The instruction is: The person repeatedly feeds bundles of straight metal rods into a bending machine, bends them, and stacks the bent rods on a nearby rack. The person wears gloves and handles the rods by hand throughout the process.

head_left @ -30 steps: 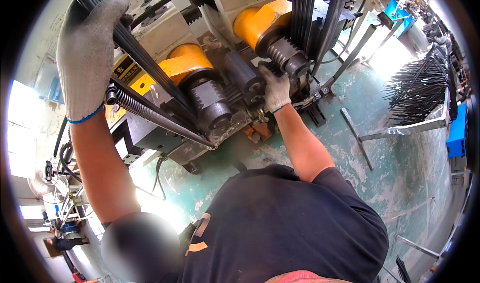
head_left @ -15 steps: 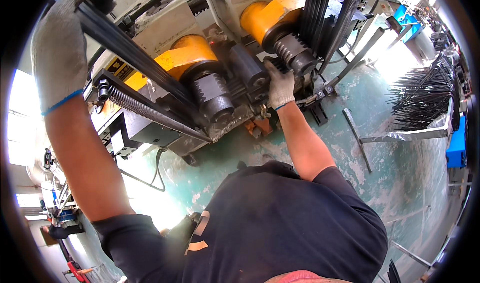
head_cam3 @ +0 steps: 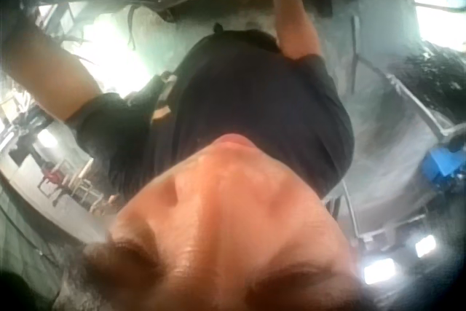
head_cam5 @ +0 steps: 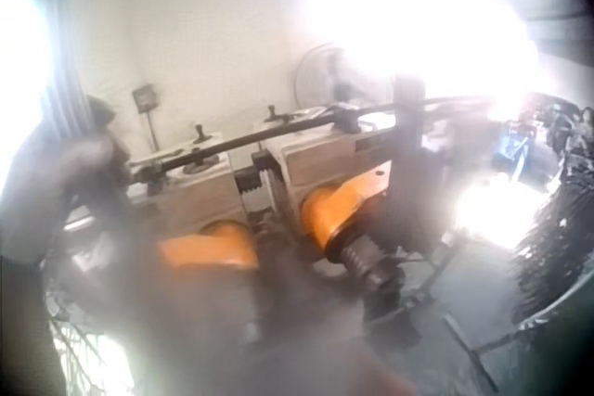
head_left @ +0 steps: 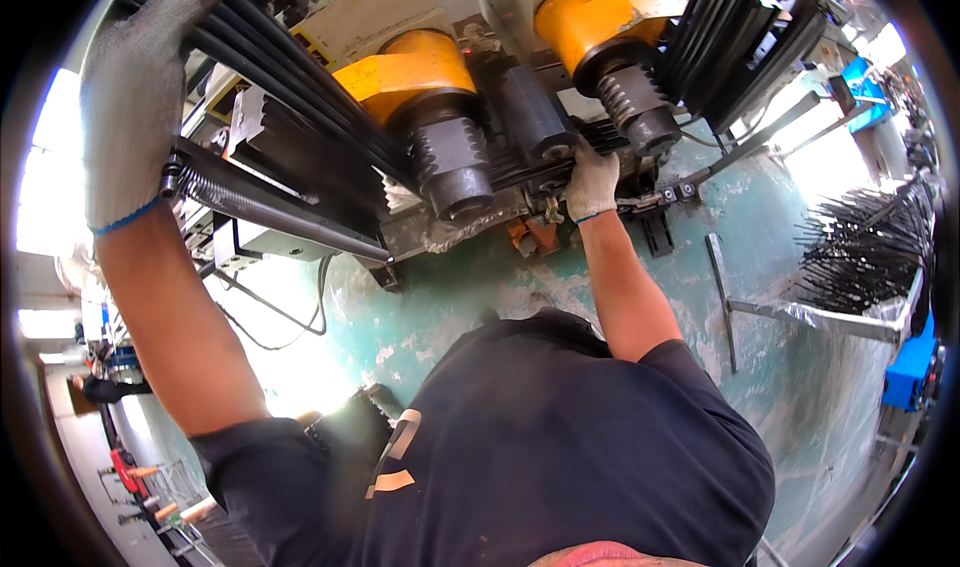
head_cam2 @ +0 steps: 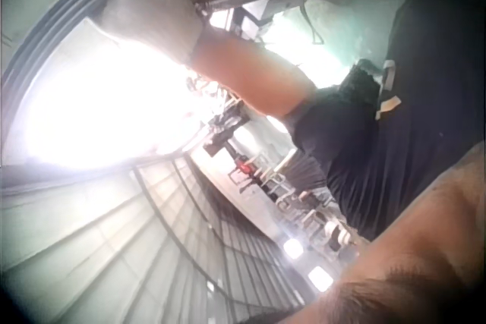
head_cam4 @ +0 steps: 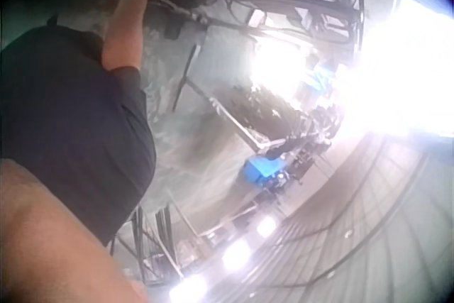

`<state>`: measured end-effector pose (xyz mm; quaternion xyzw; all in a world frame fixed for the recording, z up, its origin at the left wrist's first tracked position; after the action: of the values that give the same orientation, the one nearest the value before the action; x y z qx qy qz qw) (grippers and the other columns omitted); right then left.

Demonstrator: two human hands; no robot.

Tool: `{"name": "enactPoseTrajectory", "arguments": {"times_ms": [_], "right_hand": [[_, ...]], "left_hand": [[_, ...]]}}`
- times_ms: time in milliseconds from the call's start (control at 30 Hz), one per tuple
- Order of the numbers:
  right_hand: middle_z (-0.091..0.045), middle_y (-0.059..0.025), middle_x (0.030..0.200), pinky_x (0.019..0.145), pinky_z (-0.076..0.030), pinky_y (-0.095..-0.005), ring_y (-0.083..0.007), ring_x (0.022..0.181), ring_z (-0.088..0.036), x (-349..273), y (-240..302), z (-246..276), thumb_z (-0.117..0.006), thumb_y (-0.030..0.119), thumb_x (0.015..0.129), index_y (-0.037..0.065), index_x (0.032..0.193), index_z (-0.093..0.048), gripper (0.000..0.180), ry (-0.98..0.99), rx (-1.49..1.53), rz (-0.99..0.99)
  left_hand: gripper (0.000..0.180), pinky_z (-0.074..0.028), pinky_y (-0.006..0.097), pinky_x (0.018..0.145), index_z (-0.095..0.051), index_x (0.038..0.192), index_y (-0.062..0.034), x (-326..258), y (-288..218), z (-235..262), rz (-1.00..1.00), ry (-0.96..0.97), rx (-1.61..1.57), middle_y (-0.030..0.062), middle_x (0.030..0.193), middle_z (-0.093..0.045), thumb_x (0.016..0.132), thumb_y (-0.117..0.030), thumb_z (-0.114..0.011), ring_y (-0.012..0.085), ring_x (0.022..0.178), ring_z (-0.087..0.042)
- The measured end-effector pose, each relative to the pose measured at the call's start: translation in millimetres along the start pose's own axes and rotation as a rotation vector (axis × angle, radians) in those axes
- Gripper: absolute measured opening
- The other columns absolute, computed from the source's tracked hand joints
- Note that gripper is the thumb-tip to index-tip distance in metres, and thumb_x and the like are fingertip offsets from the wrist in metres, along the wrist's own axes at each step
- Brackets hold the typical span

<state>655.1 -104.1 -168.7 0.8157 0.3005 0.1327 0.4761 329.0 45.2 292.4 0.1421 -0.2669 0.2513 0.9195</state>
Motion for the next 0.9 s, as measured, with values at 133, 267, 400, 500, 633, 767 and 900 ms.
{"name": "enactPoseTrajectory", "arguments": {"times_ms": [133, 267, 400, 500, 633, 767, 900], "right_hand": [[-0.072, -0.0051, 0.111, 0.086, -0.051, -0.0297, -0.0130, 0.095, -0.065, -1, 0, -4, -0.071, 0.004, 0.094, -0.007, 0.117, -0.068, 0.026, 0.038, 0.015, 0.012], [-0.071, -0.0057, 0.116, 0.089, -0.051, -0.0297, -0.0135, 0.099, -0.065, 1, -2, -2, -0.071, 0.002, 0.092, -0.007, 0.119, -0.068, 0.028, 0.050, -0.018, 0.051], [-0.071, -0.0080, 0.119, 0.091, -0.053, -0.0311, -0.0155, 0.102, -0.066, -2, -6, -1, -0.059, -0.001, 0.096, -0.007, 0.124, -0.067, 0.030, 0.035, -0.086, 0.051], [-0.069, -0.0063, 0.116, 0.089, -0.053, -0.0320, -0.0155, 0.099, -0.065, -15, 24, -17, -0.071, 0.000, 0.093, -0.006, 0.119, -0.066, 0.026, -0.011, -0.033, -0.002], [-0.069, -0.0091, 0.121, 0.093, -0.055, -0.0324, -0.0178, 0.104, -0.066, -8, 10, -12, -0.054, -0.001, 0.099, -0.009, 0.128, -0.066, 0.032, 0.081, -0.071, 0.020], [-0.068, -0.0091, 0.121, 0.092, -0.055, -0.0320, -0.0170, 0.102, -0.067, -5, 14, -9, -0.053, -0.002, 0.099, -0.006, 0.126, -0.068, 0.031, 0.052, -0.071, 0.002], [-0.068, -0.0106, 0.124, 0.093, -0.054, -0.0314, -0.0169, 0.102, -0.067, -8, 6, -9, -0.053, -0.007, 0.093, -0.004, 0.130, -0.066, 0.039, 0.176, -0.351, 0.169]], "left_hand": [[0.032, -0.057, 0.037, 0.100, -0.068, 0.132, -0.0105, -7, -1, 3, 0.021, 0.016, 0.035, 0.0125, 0.117, -0.074, 0.105, -0.008, -0.052, 0.0246, 0.111, -0.072], [0.030, -0.058, 0.037, 0.098, -0.065, 0.131, -0.0073, -9, -12, 10, 0.228, -0.003, -0.127, 0.0129, 0.113, -0.073, 0.103, -0.008, -0.053, 0.0247, 0.108, -0.072], [0.029, -0.058, 0.036, 0.096, -0.063, 0.129, -0.0040, -9, -35, 14, 0.381, -0.050, -0.285, 0.0133, 0.109, -0.072, 0.102, -0.009, -0.054, 0.0248, 0.104, -0.072], [0.029, -0.059, 0.036, 0.094, -0.062, 0.128, -0.0015, -8, -63, 13, 0.444, -0.081, -0.401, 0.0136, 0.106, -0.072, 0.101, -0.009, -0.055, 0.0249, 0.102, -0.071], [0.030, -0.059, 0.036, 0.092, -0.059, 0.127, 0.0017, 1, -94, 10, 0.473, -0.107, -0.538, 0.0141, 0.102, -0.071, 0.100, -0.010, -0.056, 0.0250, 0.098, -0.071], [0.031, -0.059, 0.036, 0.090, -0.057, 0.125, 0.0050, 16, -113, 0, 0.474, -0.118, -0.660, 0.0145, 0.098, -0.070, 0.098, -0.011, -0.057, 0.0251, 0.095, -0.071], [0.032, -0.060, 0.036, 0.089, -0.056, 0.126, 0.0066, 12, -122, 6, 0.553, -0.198, -0.600, 0.0148, 0.096, -0.070, 0.098, -0.011, -0.057, 0.0248, 0.092, -0.071]]}}
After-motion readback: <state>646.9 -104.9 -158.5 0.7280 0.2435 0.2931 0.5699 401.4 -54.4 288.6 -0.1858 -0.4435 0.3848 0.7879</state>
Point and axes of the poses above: each hand's wrist, its own x-axis towards the middle knuckle, its own z-axis out of the back of the hand, y = z × x, the point moved 6 cm from there along x, towards the middle knuckle
